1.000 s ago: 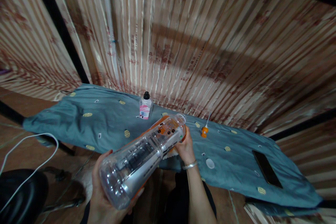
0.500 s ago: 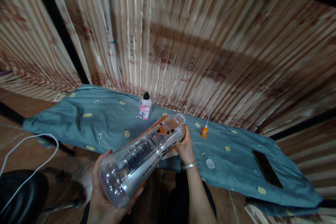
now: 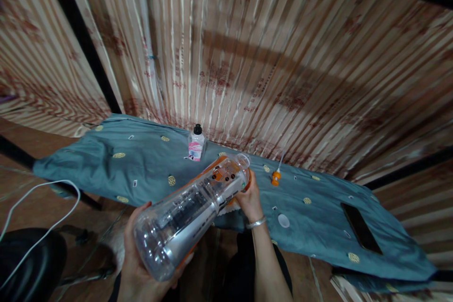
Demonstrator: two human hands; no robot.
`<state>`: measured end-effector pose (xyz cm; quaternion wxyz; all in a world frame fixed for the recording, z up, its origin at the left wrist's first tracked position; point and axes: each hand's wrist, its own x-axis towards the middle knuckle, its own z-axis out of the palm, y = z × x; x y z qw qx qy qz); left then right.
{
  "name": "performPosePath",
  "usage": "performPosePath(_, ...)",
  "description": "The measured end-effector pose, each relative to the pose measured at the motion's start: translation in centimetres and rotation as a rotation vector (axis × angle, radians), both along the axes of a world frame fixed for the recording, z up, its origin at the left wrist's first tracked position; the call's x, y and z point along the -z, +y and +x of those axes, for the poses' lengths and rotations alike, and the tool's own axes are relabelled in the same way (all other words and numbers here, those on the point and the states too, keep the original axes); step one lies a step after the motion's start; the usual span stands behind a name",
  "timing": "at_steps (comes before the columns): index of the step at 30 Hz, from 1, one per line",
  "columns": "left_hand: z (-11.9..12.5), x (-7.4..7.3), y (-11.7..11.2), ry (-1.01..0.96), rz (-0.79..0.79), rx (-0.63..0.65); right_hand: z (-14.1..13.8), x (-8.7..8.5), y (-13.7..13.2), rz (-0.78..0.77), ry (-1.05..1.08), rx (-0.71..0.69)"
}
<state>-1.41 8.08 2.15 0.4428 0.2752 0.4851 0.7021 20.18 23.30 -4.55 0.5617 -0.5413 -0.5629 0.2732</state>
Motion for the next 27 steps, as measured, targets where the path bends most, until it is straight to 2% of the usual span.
performPosePath(4,-0.13,-0.13,0.00,0.086,-0.003,0.013,-0.07,0.14,0.11,0.012,0.000,0.007)
performPosePath(9,-0.19,-0.35,-0.04,0.049,-0.026,0.024,-0.08,0.05,0.05,0.023,-0.026,0.007)
performPosePath(13,-0.08,-0.48,0.00,0.106,-0.009,0.002,0.02,0.22,0.06,0.007,0.020,-0.007)
performPosePath(27,-0.29,-0.44,0.07,0.002,-0.030,0.024,-0.02,-0.02,-0.16,0.006,-0.005,-0.004)
